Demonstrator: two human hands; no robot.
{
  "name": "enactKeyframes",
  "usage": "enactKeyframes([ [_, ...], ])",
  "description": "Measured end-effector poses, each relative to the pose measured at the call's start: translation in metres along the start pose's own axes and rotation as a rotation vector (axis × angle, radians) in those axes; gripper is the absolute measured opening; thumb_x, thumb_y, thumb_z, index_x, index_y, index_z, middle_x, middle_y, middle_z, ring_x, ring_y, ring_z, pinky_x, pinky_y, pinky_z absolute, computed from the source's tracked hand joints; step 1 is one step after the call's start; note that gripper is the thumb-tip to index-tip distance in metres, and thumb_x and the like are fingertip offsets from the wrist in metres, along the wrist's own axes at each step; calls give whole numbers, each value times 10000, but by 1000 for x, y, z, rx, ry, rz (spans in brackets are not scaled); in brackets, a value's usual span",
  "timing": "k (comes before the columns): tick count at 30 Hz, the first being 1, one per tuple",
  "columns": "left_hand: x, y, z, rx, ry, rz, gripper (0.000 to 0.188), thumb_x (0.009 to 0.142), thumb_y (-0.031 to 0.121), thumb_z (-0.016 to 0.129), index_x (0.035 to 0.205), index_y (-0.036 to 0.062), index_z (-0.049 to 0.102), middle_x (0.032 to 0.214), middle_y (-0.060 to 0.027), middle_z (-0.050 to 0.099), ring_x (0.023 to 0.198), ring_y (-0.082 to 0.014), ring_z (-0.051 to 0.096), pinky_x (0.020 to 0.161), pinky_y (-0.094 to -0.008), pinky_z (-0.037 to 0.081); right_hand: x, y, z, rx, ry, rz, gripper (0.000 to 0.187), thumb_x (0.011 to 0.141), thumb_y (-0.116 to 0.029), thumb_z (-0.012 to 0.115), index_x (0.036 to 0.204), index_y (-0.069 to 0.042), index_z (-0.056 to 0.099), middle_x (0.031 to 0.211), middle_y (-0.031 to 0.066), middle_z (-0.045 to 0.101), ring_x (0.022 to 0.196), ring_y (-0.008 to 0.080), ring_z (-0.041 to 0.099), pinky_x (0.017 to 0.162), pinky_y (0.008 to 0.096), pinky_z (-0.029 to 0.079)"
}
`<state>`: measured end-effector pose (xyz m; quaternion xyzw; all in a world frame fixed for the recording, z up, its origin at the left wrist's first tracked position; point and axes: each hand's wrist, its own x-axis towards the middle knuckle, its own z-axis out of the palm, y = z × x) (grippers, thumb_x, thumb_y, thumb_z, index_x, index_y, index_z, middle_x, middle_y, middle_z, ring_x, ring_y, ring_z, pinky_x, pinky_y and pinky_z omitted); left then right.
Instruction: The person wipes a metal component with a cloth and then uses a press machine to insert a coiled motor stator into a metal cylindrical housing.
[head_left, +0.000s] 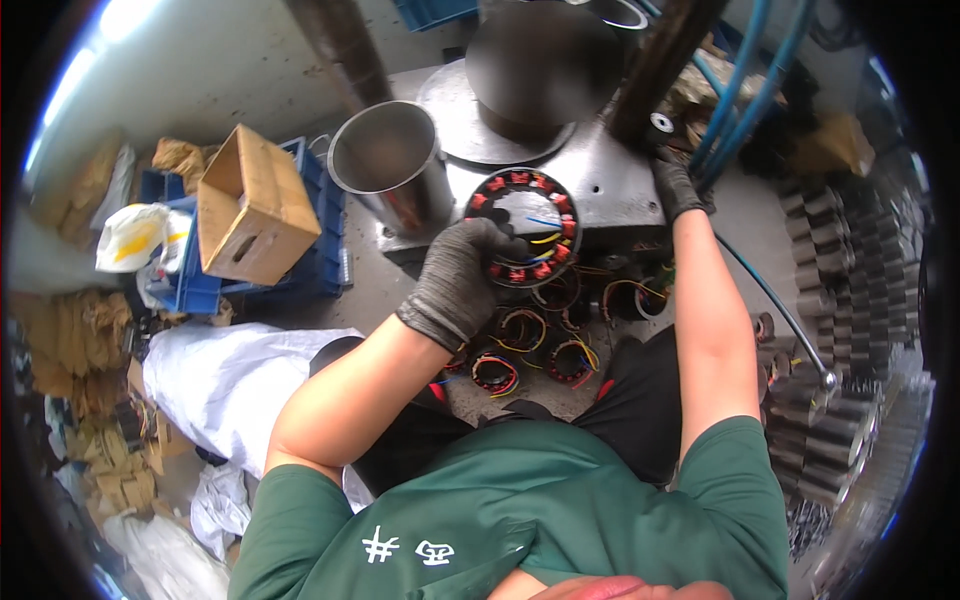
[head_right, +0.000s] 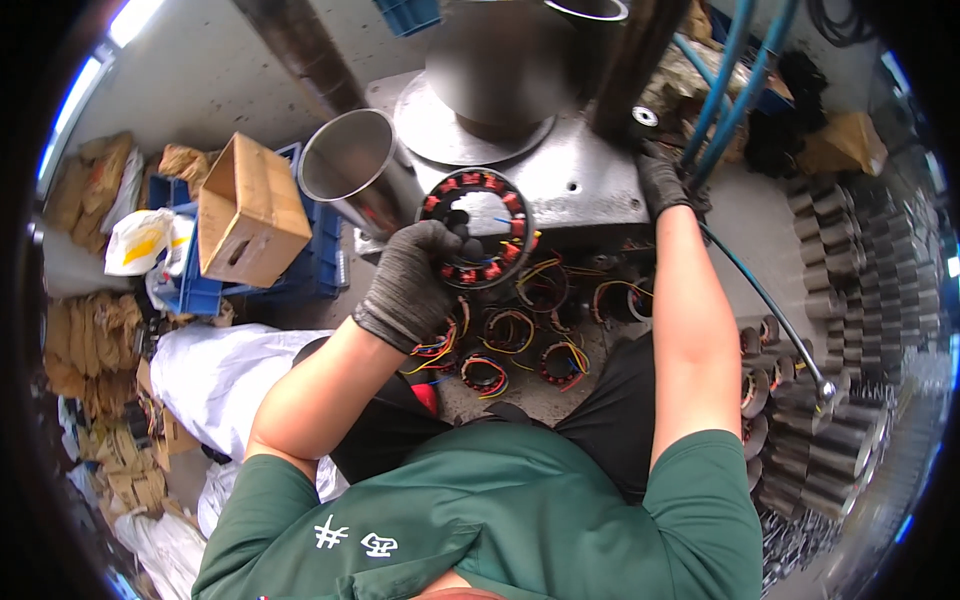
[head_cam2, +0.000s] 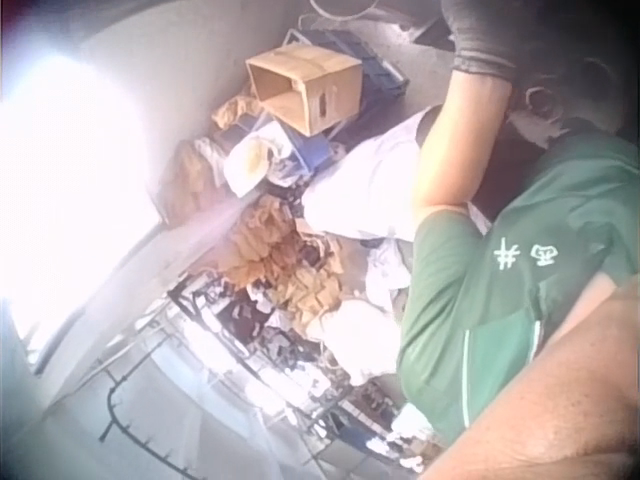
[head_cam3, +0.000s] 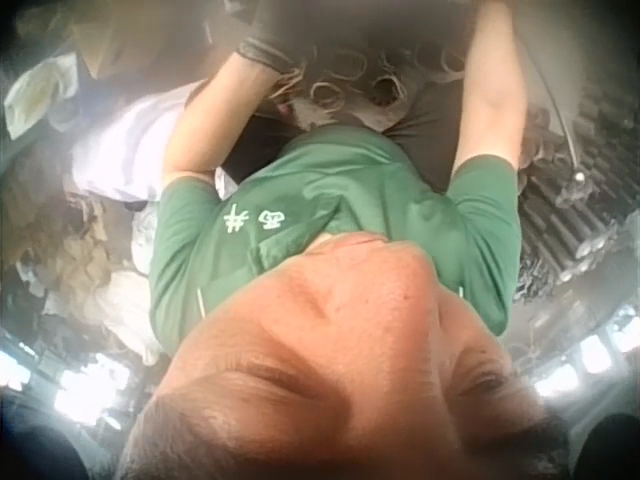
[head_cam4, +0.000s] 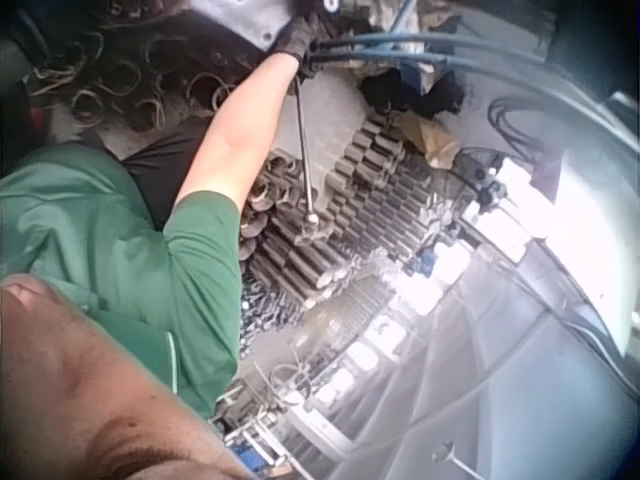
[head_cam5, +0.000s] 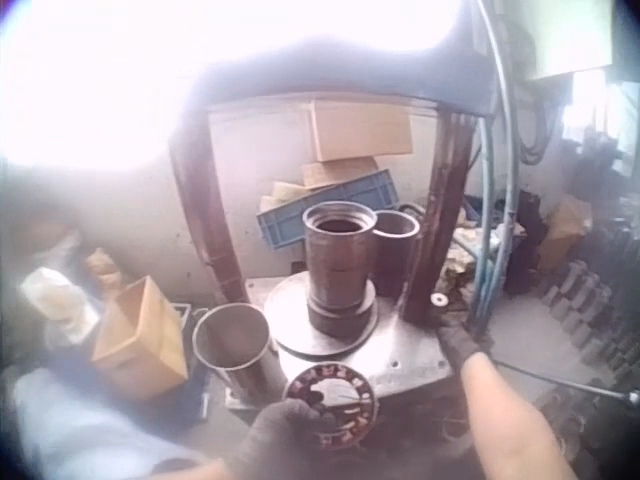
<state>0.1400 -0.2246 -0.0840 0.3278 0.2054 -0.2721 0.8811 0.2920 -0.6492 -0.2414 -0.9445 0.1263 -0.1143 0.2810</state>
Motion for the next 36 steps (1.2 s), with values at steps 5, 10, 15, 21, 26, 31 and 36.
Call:
enactKeyframes([
  [5, -12, 5, -3, 158, 81, 64, 165, 730, 53, 605, 884, 0, 632, 810, -97, 653, 711, -216, 642, 686, -280, 536, 14, 37, 11, 103, -19, -6, 359, 994, -299, 640, 1253, -57, 693, 1269, 177, 696, 1211, 318, 635, 1024, 396, 477],
  [10, -21, 13, -4, 212, 30, 149, 374, 719, 45, 619, 1081, -48, 629, 852, -133, 678, 688, -232, 658, 628, -342, 590, -20, -19, -7, 250, 20, 116, 363, 1001, -328, 649, 1249, -68, 700, 1240, 147, 711, 1146, 293, 646, 991, 380, 474],
  [15, -7, 7, -11, 306, -113, 261, 422, 716, 28, 615, 1129, -56, 628, 845, -110, 665, 699, -194, 658, 587, -333, 588, -28, -30, -25, 288, 35, 90, 359, 996, -352, 656, 1218, -74, 710, 1206, 153, 721, 1126, 298, 654, 977, 386, 478],
  [21, -20, 9, 3, 461, -54, 272, 532, 713, 40, 603, 1235, -61, 585, 959, -123, 704, 729, -198, 682, 643, -306, 591, -16, -14, -32, 47, 59, -23, 348, 981, -316, 647, 1224, -73, 702, 1197, 208, 710, 1132, 362, 659, 965, 440, 494],
  [26, -19, 9, 3, 705, 47, 441, 544, 728, 6, 672, 1259, -61, 576, 1026, -133, 698, 801, -192, 696, 671, -318, 596, -22, -39, -71, -319, 3, -38, 370, 943, -304, 589, 1207, -75, 709, 1179, 217, 708, 1107, 412, 652, 965, 463, 510],
  [31, -12, 9, 2, 616, 40, 399, 541, 733, -24, 697, 1260, -55, 580, 1047, -146, 702, 893, -220, 715, 753, -329, 616, -75, -78, -108, -26, -117, -60, 314, 946, -276, 608, 1145, -57, 712, 832, 162, 694, 782, 308, 676, 731, 429, 525],
  [36, -5, 2, 6, 637, 115, 560, 546, 760, 39, 803, 1247, -76, 587, 1087, -184, 708, 930, -243, 717, 776, -334, 616, -178, -207, -111, 586, -191, -195, 182, 1000, -163, 635, 1115, -33, 691, 703, 30, 584, 657, 111, 580, 595, 304, 476],
])
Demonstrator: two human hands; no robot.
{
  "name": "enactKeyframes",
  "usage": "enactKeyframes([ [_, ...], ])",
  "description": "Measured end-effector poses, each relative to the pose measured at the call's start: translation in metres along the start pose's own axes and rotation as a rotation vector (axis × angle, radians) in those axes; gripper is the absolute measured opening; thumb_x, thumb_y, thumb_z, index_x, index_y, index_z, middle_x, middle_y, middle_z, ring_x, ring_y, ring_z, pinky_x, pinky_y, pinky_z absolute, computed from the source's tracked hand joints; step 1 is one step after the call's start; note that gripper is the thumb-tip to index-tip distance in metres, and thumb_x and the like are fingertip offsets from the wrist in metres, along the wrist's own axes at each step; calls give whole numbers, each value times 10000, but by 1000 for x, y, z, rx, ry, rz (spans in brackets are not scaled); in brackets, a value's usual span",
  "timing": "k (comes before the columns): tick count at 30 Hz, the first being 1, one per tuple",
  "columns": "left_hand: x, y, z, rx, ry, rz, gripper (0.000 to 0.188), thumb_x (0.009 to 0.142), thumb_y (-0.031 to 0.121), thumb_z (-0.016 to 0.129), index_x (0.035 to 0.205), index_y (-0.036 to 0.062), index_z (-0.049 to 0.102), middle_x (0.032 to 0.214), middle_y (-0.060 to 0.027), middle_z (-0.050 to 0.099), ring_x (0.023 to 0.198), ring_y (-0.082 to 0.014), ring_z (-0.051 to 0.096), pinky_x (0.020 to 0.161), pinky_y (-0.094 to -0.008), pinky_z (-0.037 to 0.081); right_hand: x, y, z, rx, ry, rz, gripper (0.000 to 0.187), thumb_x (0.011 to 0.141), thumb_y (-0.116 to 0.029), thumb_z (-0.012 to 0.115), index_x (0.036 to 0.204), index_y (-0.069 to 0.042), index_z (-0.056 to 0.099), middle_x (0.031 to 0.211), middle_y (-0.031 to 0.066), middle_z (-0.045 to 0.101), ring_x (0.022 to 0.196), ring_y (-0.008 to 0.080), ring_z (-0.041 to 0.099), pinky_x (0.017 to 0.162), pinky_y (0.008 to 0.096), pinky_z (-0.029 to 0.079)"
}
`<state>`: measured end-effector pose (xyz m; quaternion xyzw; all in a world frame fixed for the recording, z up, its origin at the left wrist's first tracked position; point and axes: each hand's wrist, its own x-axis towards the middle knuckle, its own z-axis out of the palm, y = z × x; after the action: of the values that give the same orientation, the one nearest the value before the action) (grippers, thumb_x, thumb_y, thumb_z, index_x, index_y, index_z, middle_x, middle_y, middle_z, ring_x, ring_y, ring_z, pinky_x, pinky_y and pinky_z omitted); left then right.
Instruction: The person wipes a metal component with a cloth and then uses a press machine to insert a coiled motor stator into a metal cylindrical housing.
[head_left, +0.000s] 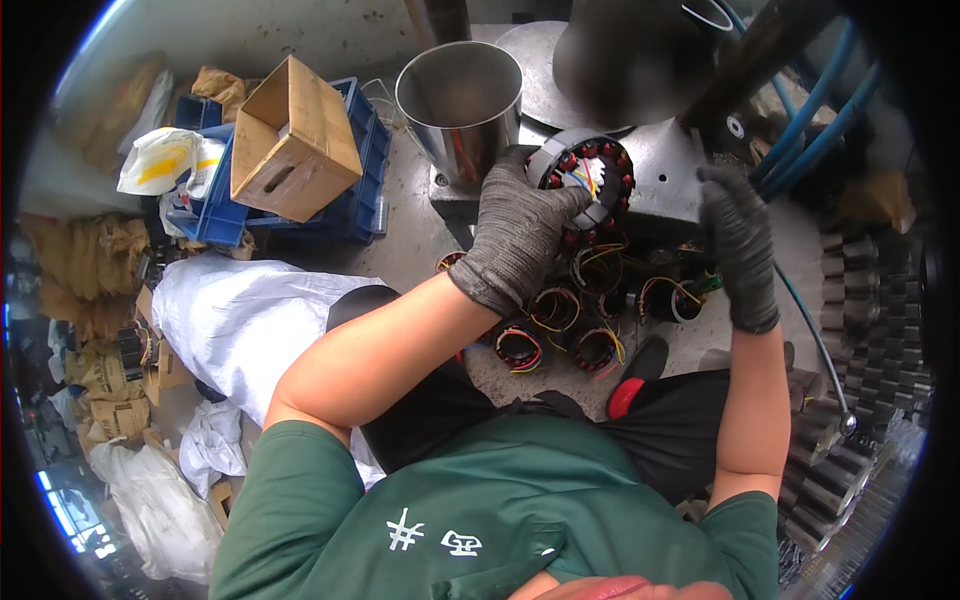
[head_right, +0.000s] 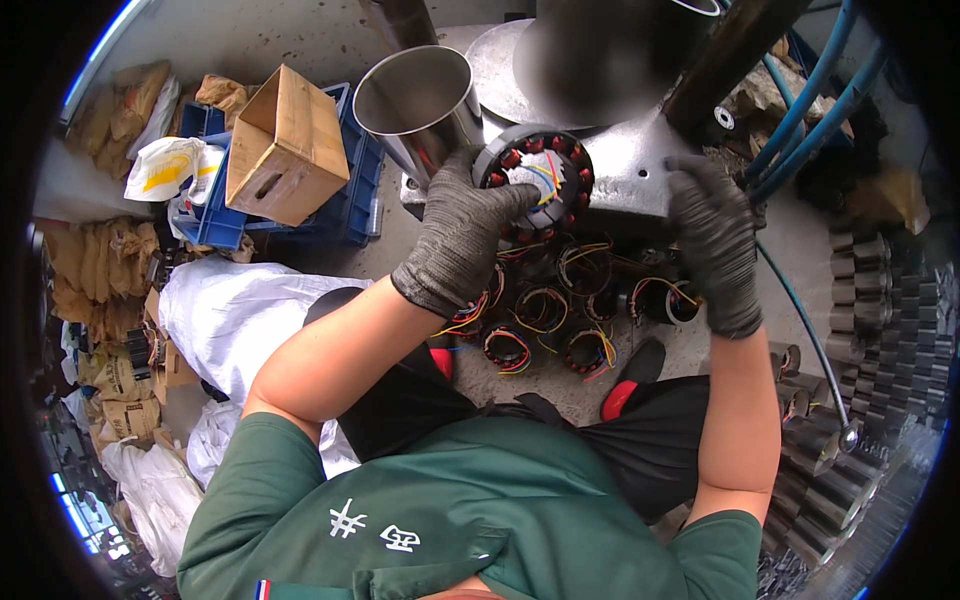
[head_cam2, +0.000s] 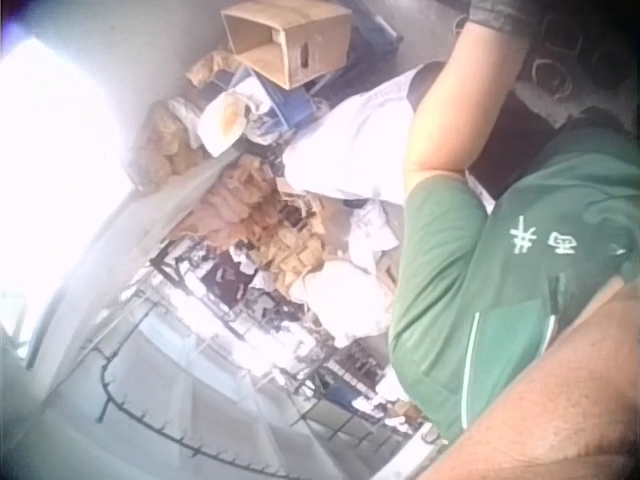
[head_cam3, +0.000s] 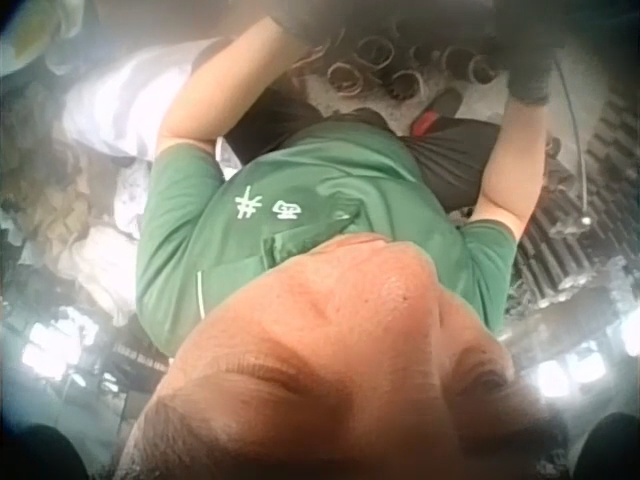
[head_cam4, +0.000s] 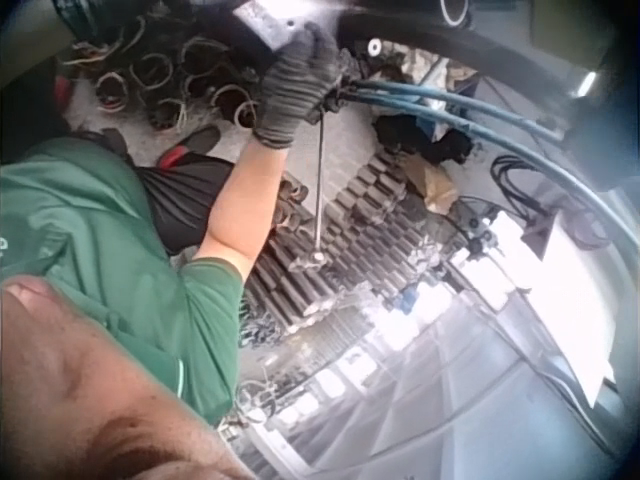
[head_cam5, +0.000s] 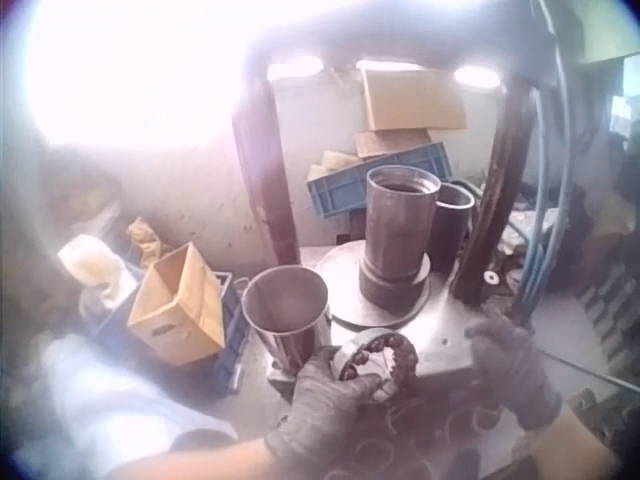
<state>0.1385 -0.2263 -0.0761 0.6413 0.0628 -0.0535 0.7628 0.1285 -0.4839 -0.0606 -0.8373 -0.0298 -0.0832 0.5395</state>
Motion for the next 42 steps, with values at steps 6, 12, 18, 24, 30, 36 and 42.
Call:
enactKeyframes([
  [6, 3, 1, 12, -130, -67, -43, 500, 779, 17, 746, 1246, -64, 586, 1054, -164, 707, 876, -245, 727, 766, -347, 621, -27, -4, 39, -369, -108, -463, 149, 948, -37, 611, 1085, -24, 669, 950, 141, 662, 729, 278, 662, 640, 372, 552],
  [12, 9, -14, 18, -161, -38, -5, 541, 751, 8, 770, 1248, -71, 571, 1095, -160, 696, 923, -250, 715, 776, -353, 622, -29, -17, 52, 167, -149, 197, 269, 1020, -275, 617, 1030, -16, 689, 690, 0, 616, 663, 81, 577, 611, 282, 489],
  [18, 8, -14, 22, -112, -37, 24, 532, 759, 30, 784, 1240, -57, 575, 1078, -154, 696, 899, -242, 711, 773, -348, 620, -27, -15, 50, 231, -115, 181, 267, 1020, -269, 609, 1046, -17, 694, 703, -2, 622, 634, 83, 563, 595, 260, 472],
  [24, 10, -16, 23, -47, -2, 15, 504, 760, 40, 768, 1223, -55, 594, 1057, -153, 701, 887, -233, 712, 754, -341, 615, -24, -16, 49, 282, -143, 235, 261, 1012, -243, 602, 1049, -4, 699, 696, -4, 613, 631, 82, 547, 597, 260, 464],
  [30, 16, -23, 22, -153, -31, -109, 323, 796, -17, 669, 1114, -48, 620, 957, -149, 687, 832, -273, 717, 734, -411, 636, -23, -9, 60, 223, -71, 177, 250, 1019, -217, 582, 1041, 11, 682, 718, 31, 627, 645, 113, 554, 613, 299, 478],
  [36, 15, -25, 21, -293, -12, -387, 393, 813, 2, 650, 1202, 4, 589, 961, -145, 685, 765, -266, 693, 660, -423, 620, -8, 40, 62, -611, 203, -596, 149, 1012, -137, 590, 1035, -1, 647, 766, 103, 666, 669, 178, 613, 646, 338, 519],
  [42, 7, -8, 16, -349, -196, -313, 506, 788, -29, 614, 1289, -32, 537, 1091, -182, 680, 902, -304, 723, 720, -421, 643, -22, 4, 41, 65, 116, -67, 250, 1010, -140, 594, 1220, -12, 636, 774, 65, 652, 678, 151, 616, 629, 327, 527],
])
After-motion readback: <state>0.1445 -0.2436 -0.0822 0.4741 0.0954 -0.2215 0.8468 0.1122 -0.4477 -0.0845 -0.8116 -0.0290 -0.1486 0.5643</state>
